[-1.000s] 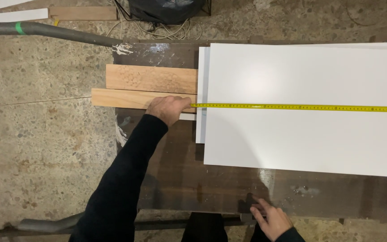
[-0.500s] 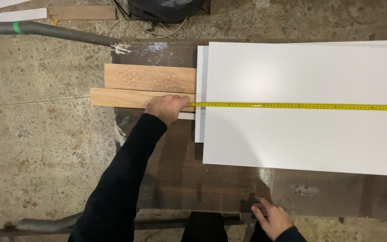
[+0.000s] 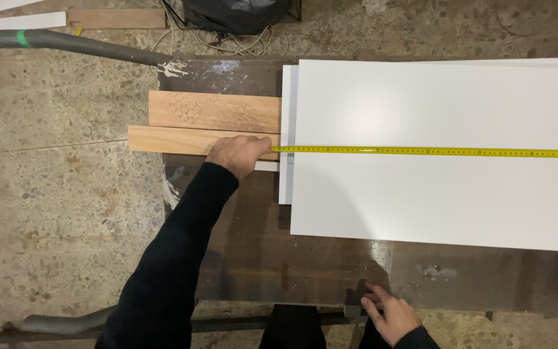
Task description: Measure wooden and melamine boards using a tape measure and refer to a spec sheet.
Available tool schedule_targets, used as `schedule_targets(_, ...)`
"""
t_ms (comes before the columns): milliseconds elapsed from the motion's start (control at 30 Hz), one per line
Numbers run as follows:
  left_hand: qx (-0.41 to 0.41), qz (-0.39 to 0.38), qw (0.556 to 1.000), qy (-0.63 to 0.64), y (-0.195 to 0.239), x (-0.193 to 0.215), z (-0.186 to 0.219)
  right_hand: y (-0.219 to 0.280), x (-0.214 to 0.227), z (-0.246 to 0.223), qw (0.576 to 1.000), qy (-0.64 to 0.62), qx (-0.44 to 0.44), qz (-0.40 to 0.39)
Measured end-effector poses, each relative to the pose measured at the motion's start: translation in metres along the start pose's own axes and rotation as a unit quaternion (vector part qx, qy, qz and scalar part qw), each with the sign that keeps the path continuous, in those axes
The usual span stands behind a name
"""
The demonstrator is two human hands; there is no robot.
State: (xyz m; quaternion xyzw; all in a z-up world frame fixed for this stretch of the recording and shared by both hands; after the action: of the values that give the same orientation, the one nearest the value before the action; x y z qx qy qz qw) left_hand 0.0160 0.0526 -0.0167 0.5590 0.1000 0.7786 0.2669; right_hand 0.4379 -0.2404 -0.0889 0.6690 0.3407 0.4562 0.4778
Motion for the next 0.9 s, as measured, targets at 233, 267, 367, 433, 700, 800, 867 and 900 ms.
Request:
schedule_targets(233, -0.002, 0.003, 1.000, 0.001, -0.001, 0.000, 0.000, 0.003, -0.002, 0.000, 0.998, -0.026, 0.023, 0.057)
schedule_targets(267, -0.002, 0.003, 1.000, 0.002, -0.001, -0.001, -0.001, 0.004, 0.000, 0.000, 0.998, -0.025, 0.023, 0.057)
schedule_targets(367, 0.000, -0.001, 1.000, -0.005, -0.002, -0.003, -0.003, 0.002, -0.002, 0.002, 0.999, 0.006, 0.007, 0.031)
schedule_targets(433, -0.005, 0.004, 1.000, -0.002, -0.003, -0.002, -0.003, -0.002, -0.004, 0.006, 0.999, -0.011, 0.019, 0.037)
schedule_targets(700, 0.005, -0.008, 1.000, -0.002, -0.004, 0.000, -0.002, 0.007, 0.008, -0.011, 0.999, -0.014, 0.007, 0.035)
schedule_targets(800, 0.006, -0.012, 1.000, -0.006, -0.005, 0.000, -0.002, 0.010, 0.009, -0.014, 1.000, -0.006, -0.012, 0.007)
schedule_targets(867, 0.005, -0.014, 1.000, -0.008, -0.005, -0.001, -0.003, 0.008, 0.006, -0.010, 1.000, -0.003, -0.015, 0.007)
schedule_targets(900, 0.005, -0.017, 1.000, -0.011, -0.006, -0.001, -0.003, 0.005, 0.005, -0.007, 1.000, -0.007, 0.001, 0.027)
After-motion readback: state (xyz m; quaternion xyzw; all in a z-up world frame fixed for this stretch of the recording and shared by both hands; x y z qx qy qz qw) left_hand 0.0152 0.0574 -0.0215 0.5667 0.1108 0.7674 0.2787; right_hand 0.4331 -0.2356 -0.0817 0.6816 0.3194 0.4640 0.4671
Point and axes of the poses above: each hand's wrist, its own y-axis away from the middle knuckle, its own x-axis out of the back of the hand, z = x × y, the point moved 5 cm from there along -y, towards the middle knuckle, and after that the axes turned 1 degree about z, right-handed, at the moved point
